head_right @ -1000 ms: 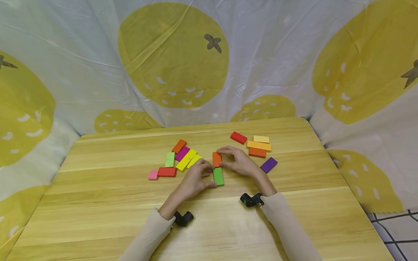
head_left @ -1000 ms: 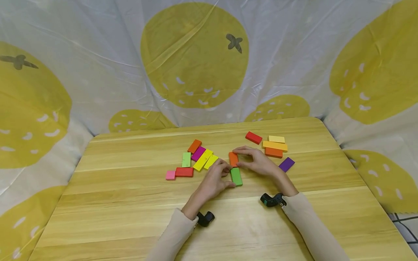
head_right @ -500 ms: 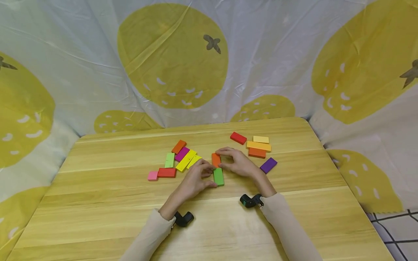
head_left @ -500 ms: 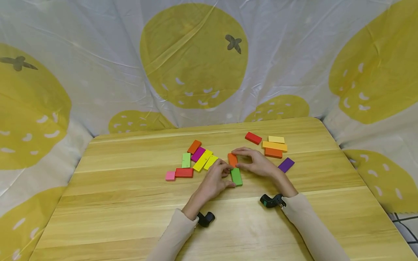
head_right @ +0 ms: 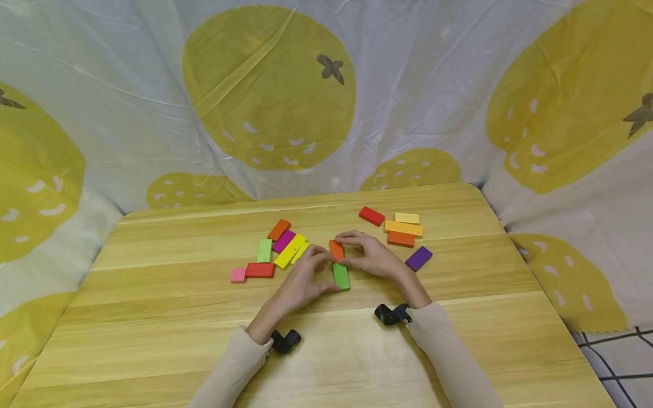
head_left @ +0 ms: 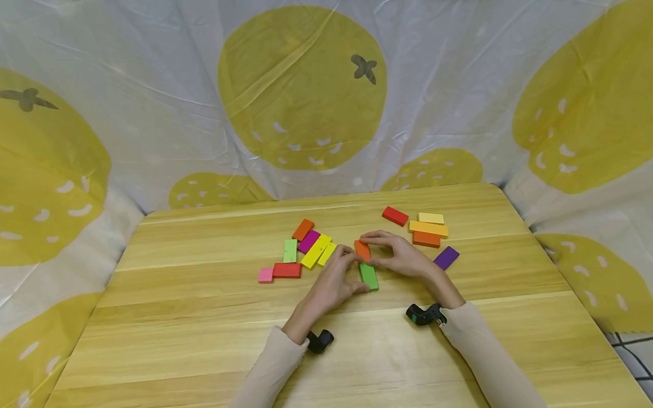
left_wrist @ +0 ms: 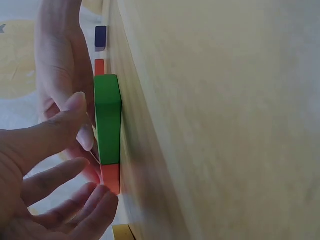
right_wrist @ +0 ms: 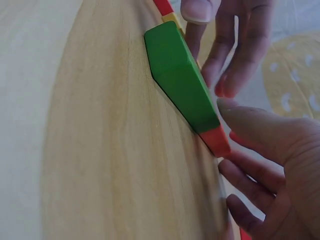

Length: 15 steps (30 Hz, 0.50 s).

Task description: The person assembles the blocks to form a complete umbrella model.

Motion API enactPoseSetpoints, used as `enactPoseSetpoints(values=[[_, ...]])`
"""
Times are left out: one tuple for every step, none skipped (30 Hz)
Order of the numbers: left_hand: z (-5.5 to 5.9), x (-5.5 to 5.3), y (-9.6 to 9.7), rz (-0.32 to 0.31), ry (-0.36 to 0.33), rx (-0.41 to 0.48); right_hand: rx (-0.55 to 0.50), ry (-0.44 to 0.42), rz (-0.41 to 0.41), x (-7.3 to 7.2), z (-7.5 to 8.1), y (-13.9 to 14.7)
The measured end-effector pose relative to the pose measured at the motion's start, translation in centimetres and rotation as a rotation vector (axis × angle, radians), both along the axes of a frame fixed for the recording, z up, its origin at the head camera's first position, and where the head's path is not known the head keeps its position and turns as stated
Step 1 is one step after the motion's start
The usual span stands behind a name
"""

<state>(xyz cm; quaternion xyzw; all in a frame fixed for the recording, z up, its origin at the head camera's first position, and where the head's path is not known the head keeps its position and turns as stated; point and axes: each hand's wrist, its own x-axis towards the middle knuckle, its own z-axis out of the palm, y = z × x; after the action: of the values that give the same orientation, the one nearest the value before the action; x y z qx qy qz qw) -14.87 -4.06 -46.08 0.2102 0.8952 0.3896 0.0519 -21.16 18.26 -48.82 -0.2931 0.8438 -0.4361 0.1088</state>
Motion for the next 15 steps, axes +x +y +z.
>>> enactPoseSetpoints(values=[[0.0,-0.1,0.0,-0.008,0.022,-0.008,0.002,-0.004,-0.007,0.0,0.1,0.0],[0.0,-0.1,-0.1,-0.016,0.033,-0.018,0.003,-0.008,-0.015,0.0,0.1,0.1],[0.0,-0.2,-0.1,-0.024,0.036,-0.030,0.005,-0.010,-0.025,0.0,0.3,0.2],[0.0,-0.2,-0.1,-0.036,0.040,-0.046,0.007,-0.020,-0.042,0.1,0.5,0.4],[0.0,-0.3,-0.1,-0.050,0.040,-0.064,0.008,-0.029,-0.060,0.1,0.7,0.6],[0.0,-0.4,-0.1,-0.066,0.034,-0.081,0.007,-0.039,-0.078,0.2,0.9,0.9],[0.0,-0.5,-0.1,-0.083,0.024,-0.094,0.011,-0.044,-0.095,0.2,1.1,1.2],[0.0,-0.5,-0.1,-0.101,0.013,-0.111,0.014,-0.053,-0.114,0.3,1.3,1.6],[0.0,-0.6,-0.1,-0.121,0.006,-0.120,0.017,-0.058,-0.132,0.4,1.5,2.0],[0.0,-0.8,-0.2,-0.140,0.003,-0.128,0.021,-0.061,-0.151,0.4,1.6,2.4],[0.0,-0.8,-0.2,-0.159,-0.002,-0.138,0.023,-0.053,-0.167,0.5,1.7,2.9],[0.0,-0.9,-0.3,-0.175,-0.010,-0.147,0.029,-0.045,-0.184,0.5,1.8,3.4],[0.0,-1.0,-0.3,-0.190,-0.012,-0.157,0.041,-0.027,-0.203,0.6,1.9,4.0],[0.0,-1.0,-0.4,-0.204,-0.014,-0.170,0.052,-0.009,-0.223,0.7,2.0,4.5],[0.0,-1.0,-0.4,-0.216,-0.016,-0.178,0.063,0.012,-0.240,0.8,2.1,5.0]])
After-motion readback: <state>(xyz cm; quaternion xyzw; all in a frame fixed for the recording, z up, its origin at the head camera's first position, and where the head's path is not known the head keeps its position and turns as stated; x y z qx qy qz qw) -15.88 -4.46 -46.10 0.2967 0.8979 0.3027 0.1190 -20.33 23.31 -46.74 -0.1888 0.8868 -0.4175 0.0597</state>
